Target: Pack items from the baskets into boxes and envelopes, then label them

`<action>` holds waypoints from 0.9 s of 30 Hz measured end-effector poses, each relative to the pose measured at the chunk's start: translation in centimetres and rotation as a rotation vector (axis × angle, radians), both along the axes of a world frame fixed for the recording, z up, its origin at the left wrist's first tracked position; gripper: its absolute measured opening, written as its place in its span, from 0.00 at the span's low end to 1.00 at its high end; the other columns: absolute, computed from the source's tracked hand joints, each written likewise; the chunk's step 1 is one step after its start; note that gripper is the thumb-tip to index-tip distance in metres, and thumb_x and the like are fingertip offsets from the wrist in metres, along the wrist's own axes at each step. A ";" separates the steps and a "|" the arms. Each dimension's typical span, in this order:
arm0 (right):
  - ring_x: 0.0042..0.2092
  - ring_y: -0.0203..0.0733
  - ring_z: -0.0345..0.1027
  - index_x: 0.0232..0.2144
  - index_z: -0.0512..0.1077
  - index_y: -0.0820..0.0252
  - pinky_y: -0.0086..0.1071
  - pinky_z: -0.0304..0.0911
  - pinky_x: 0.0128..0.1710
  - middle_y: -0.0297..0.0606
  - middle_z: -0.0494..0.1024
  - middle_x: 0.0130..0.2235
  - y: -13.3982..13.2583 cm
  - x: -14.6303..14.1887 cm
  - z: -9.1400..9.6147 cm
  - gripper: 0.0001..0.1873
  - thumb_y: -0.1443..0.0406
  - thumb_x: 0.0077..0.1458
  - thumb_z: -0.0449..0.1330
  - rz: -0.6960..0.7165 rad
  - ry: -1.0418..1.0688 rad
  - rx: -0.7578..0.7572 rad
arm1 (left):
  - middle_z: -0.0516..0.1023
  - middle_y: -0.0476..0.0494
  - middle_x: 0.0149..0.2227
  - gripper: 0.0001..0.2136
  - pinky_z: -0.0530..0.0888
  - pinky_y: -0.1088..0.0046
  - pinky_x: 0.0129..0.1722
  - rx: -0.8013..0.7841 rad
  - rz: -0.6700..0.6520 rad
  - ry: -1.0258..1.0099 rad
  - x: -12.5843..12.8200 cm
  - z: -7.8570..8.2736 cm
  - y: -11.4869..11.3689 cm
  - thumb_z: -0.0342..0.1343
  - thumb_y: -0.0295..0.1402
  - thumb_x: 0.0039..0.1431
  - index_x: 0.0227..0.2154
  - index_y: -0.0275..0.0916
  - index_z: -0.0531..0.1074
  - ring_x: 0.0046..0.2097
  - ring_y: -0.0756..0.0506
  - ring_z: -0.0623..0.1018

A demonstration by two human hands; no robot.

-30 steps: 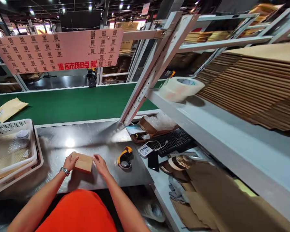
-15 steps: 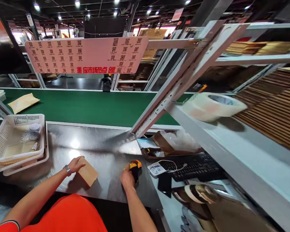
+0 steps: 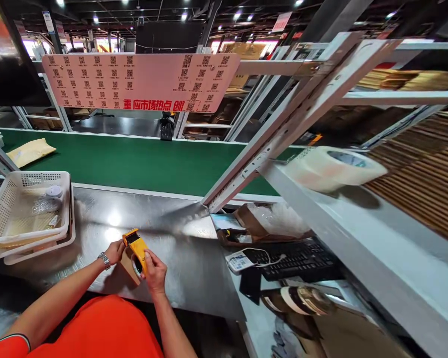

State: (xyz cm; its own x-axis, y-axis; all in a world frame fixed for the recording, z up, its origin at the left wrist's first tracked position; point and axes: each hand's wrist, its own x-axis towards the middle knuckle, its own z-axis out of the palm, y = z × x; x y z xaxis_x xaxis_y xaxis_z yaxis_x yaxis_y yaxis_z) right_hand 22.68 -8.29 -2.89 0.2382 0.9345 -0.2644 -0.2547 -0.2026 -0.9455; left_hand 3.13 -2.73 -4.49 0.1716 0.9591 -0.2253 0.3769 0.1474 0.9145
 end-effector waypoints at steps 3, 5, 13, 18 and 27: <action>0.14 0.37 0.63 0.43 0.85 0.63 0.32 0.60 0.12 0.32 0.78 0.19 0.1 0.4 -1.1 0.40 0.34 0.45 0.71 0.009 -0.045 0.017 | 0.88 0.36 0.44 0.23 0.80 0.58 0.55 -0.067 0.070 -0.031 -0.1 0.3 0.4 0.49 0.53 0.71 0.40 0.40 0.82 0.50 0.36 0.83; 0.14 0.38 0.63 0.44 0.85 0.63 0.32 0.61 0.13 0.30 0.75 0.17 0.2 0.9 -1.8 0.40 0.34 0.49 0.70 0.026 -0.055 0.034 | 0.87 0.35 0.45 0.24 0.80 0.59 0.52 -0.118 0.146 -0.041 -0.5 0.5 0.9 0.48 0.54 0.72 0.39 0.39 0.80 0.50 0.36 0.83; 0.14 0.37 0.63 0.43 0.84 0.61 0.31 0.61 0.13 0.32 0.77 0.19 -0.1 1.3 -2.8 0.37 0.35 0.51 0.70 0.071 -0.049 0.069 | 0.80 0.40 0.31 0.38 0.72 0.69 0.30 -0.391 0.252 -0.148 -1.8 2.9 1.6 0.47 0.72 0.62 0.37 0.37 0.79 0.31 0.44 0.79; 0.14 0.38 0.63 0.43 0.85 0.62 0.31 0.62 0.13 0.28 0.72 0.15 -0.3 1.8 -2.6 0.37 0.36 0.48 0.71 0.192 -0.056 0.086 | 0.79 0.46 0.26 0.29 0.70 0.72 0.28 -0.521 0.231 -0.265 -0.6 4.1 1.7 0.64 0.65 0.55 0.27 0.38 0.77 0.29 0.47 0.77; 0.27 0.40 0.76 0.46 0.87 0.56 0.32 0.74 0.24 0.40 0.90 0.42 -0.3 1.4 3.1 0.34 0.52 0.33 0.82 0.379 -0.123 0.023 | 0.75 0.47 0.20 0.23 0.71 0.72 0.29 -0.356 0.326 0.000 -2.6 2.9 2.1 0.64 0.48 0.63 0.18 0.38 0.73 0.28 0.47 0.76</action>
